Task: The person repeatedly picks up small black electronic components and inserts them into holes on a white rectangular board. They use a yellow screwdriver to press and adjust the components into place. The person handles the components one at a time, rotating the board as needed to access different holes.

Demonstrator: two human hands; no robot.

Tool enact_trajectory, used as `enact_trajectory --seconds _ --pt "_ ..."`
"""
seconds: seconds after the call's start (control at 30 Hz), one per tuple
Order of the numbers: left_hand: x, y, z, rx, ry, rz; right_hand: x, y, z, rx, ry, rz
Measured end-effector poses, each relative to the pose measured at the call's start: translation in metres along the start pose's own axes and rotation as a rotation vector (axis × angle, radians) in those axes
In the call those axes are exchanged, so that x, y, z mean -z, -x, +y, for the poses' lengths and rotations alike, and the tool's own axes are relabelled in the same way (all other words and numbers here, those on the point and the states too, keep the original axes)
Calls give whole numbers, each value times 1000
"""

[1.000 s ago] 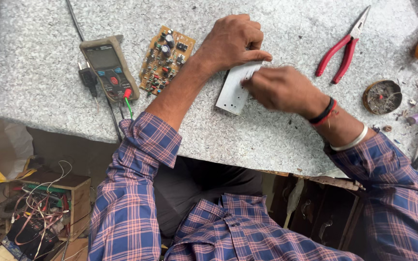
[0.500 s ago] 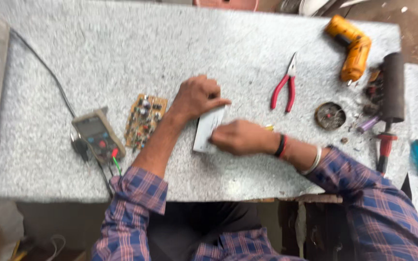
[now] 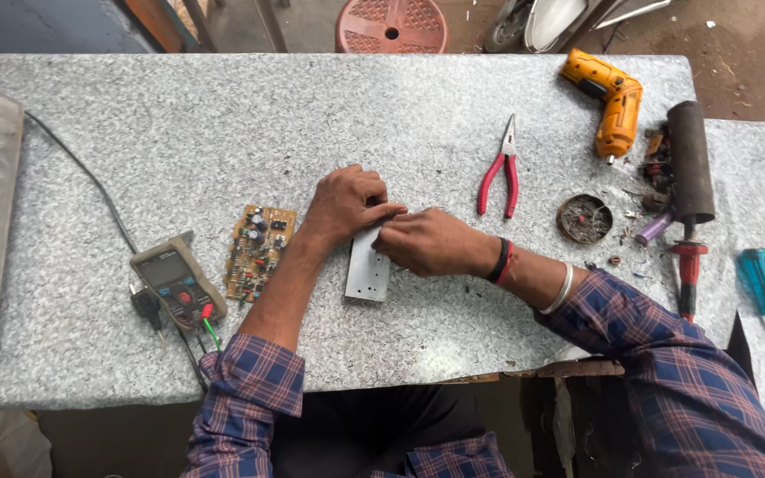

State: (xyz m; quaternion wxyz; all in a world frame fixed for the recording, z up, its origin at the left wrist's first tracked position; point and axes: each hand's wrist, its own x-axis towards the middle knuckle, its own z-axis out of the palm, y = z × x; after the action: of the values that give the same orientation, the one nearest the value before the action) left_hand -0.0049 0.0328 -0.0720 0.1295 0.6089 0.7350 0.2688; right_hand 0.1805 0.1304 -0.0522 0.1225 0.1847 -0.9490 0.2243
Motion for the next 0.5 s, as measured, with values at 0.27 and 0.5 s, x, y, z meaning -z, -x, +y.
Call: enact_trajectory --seconds 0.27,0.5 --pt "6 5 -1 -73 -35 52 2 -5 -8 34 -62 66" --pt "16 10 -3 -65 -58 2 6 -11 -22 47 23 46"
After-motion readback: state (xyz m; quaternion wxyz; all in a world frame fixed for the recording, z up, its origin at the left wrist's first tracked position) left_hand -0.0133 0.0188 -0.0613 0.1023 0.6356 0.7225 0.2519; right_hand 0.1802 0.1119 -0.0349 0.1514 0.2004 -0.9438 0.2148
